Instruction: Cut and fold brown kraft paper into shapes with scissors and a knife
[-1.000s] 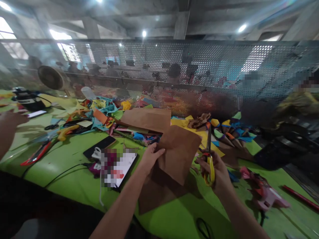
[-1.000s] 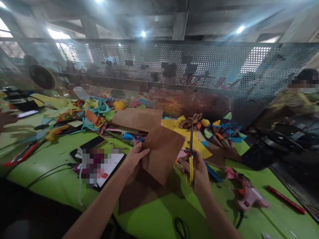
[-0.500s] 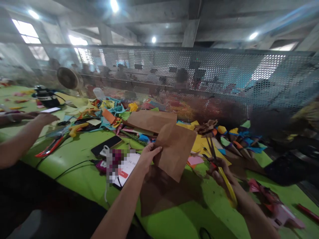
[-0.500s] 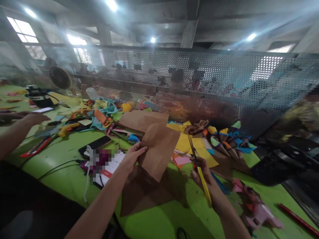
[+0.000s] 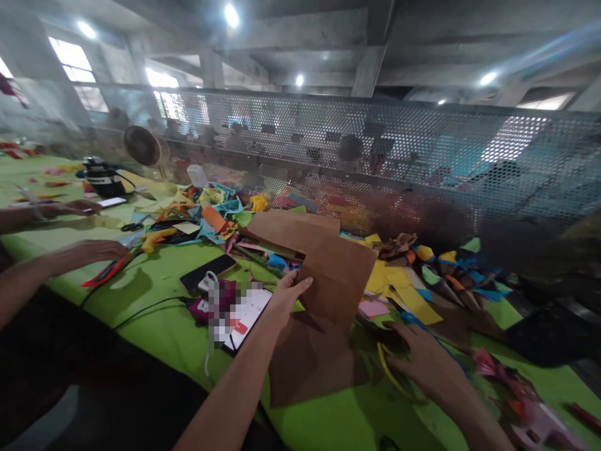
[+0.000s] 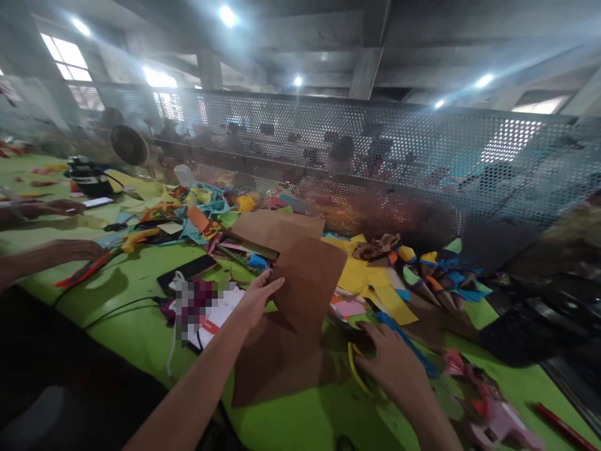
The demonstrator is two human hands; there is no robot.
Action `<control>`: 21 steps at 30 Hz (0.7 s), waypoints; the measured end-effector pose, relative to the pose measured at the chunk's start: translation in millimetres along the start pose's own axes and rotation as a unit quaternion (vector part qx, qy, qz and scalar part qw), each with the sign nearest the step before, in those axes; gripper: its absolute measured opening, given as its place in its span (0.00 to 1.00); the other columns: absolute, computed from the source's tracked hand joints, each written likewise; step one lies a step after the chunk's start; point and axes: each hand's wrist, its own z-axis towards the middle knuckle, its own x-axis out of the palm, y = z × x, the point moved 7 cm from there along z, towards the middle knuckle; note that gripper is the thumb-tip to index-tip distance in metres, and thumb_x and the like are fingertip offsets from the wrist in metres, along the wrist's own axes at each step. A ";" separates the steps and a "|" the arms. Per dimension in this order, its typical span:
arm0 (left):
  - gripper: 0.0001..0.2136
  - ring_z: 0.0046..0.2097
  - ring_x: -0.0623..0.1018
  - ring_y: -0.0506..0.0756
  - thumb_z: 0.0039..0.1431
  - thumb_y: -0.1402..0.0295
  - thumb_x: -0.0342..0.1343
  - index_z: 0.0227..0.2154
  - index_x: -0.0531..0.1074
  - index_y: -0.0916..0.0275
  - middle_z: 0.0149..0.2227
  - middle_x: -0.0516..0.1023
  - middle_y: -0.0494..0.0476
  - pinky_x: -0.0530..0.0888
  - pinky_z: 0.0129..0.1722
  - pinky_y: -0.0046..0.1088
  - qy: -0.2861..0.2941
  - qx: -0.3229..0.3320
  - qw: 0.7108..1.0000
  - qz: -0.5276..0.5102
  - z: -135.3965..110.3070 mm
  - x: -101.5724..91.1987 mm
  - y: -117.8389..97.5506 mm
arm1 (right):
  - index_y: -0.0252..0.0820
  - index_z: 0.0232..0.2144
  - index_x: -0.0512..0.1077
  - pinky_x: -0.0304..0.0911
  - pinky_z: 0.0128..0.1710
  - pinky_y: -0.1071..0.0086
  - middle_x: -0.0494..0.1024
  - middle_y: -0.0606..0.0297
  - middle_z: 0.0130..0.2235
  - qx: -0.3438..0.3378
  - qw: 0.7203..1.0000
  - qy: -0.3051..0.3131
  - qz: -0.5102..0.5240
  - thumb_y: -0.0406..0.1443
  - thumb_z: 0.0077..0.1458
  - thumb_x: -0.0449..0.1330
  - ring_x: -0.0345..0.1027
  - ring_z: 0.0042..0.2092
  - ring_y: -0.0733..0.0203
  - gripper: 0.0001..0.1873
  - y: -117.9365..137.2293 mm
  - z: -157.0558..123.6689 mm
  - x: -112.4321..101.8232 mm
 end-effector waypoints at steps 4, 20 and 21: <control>0.20 0.46 0.77 0.58 0.44 0.61 0.69 0.40 0.77 0.62 0.44 0.81 0.59 0.71 0.47 0.32 0.023 -0.013 1.000 0.015 -3.0 8.2 0.1 | 0.47 0.50 0.73 0.62 0.52 0.51 0.77 0.54 0.49 -0.005 0.990 -0.094 0.104 0.44 0.51 0.59 0.70 0.51 0.43 0.23 18.5 2.9 -32.7; 0.20 0.41 0.79 0.56 0.44 0.62 0.70 0.41 0.76 0.61 0.42 0.81 0.58 0.73 0.44 0.31 0.099 -0.061 0.993 -0.014 -11.4 24.2 11.6 | 0.52 0.51 0.72 0.66 0.48 0.65 0.79 0.65 0.48 0.042 0.787 -0.108 0.605 0.36 0.45 0.69 0.71 0.49 0.56 0.28 67.8 29.9 -19.0; 0.20 0.41 0.79 0.56 0.43 0.63 0.70 0.40 0.76 0.62 0.41 0.81 0.58 0.73 0.44 0.32 0.102 -0.061 0.993 -0.008 -11.3 25.1 13.4 | 0.50 0.50 0.73 0.66 0.48 0.65 0.79 0.65 0.48 0.044 0.795 -0.118 0.594 0.36 0.45 0.69 0.70 0.49 0.56 0.27 65.6 28.7 -19.7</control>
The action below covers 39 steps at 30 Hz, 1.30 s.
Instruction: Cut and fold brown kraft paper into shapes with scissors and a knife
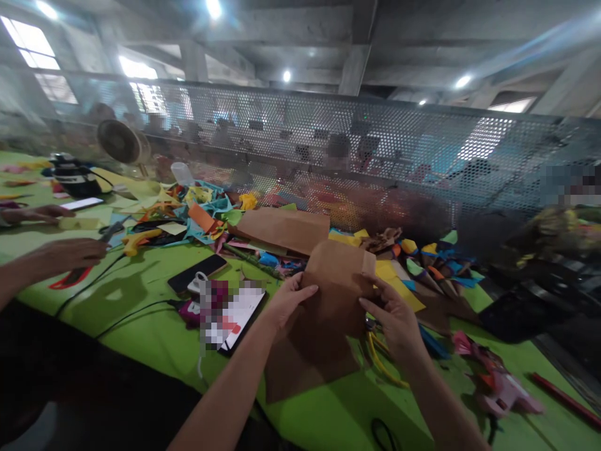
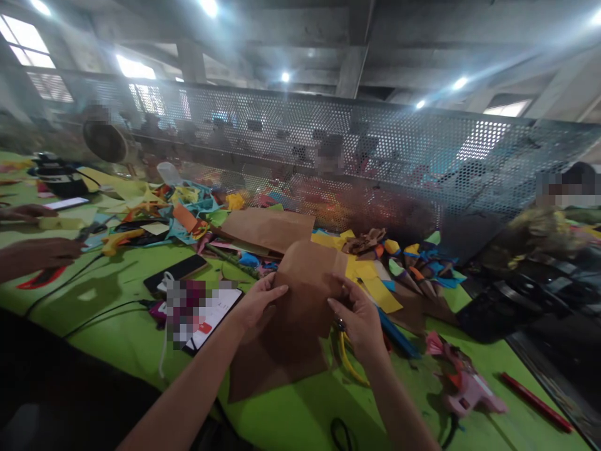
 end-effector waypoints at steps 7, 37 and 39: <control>0.19 0.37 0.78 0.55 0.40 0.65 0.71 0.37 0.75 0.63 0.36 0.80 0.56 0.72 0.41 0.31 -0.012 0.021 0.999 0.047 5.4 -2.7 9.6 | 0.47 0.51 0.73 0.66 0.44 0.64 0.79 0.64 0.42 -0.017 0.998 -0.019 -0.051 0.38 0.44 0.70 0.71 0.44 0.55 0.29 -3.0 -3.1 -5.2; 0.17 0.40 0.78 0.55 0.42 0.66 0.70 0.37 0.75 0.64 0.39 0.81 0.56 0.72 0.43 0.30 -0.020 0.041 0.998 0.046 4.2 0.3 -0.9 | 0.45 0.47 0.74 0.64 0.36 0.68 0.79 0.63 0.37 -0.064 0.990 -0.044 -0.115 0.39 0.48 0.67 0.70 0.38 0.58 0.21 -6.9 -7.9 -14.3; 0.18 0.37 0.78 0.54 0.42 0.65 0.70 0.37 0.75 0.63 0.37 0.81 0.55 0.73 0.41 0.29 -0.029 0.019 0.999 0.021 1.8 1.6 0.7 | 0.45 0.46 0.74 0.65 0.38 0.67 0.79 0.63 0.38 -0.056 0.992 -0.052 -0.097 0.39 0.48 0.67 0.70 0.39 0.57 0.21 -8.1 -8.5 -14.2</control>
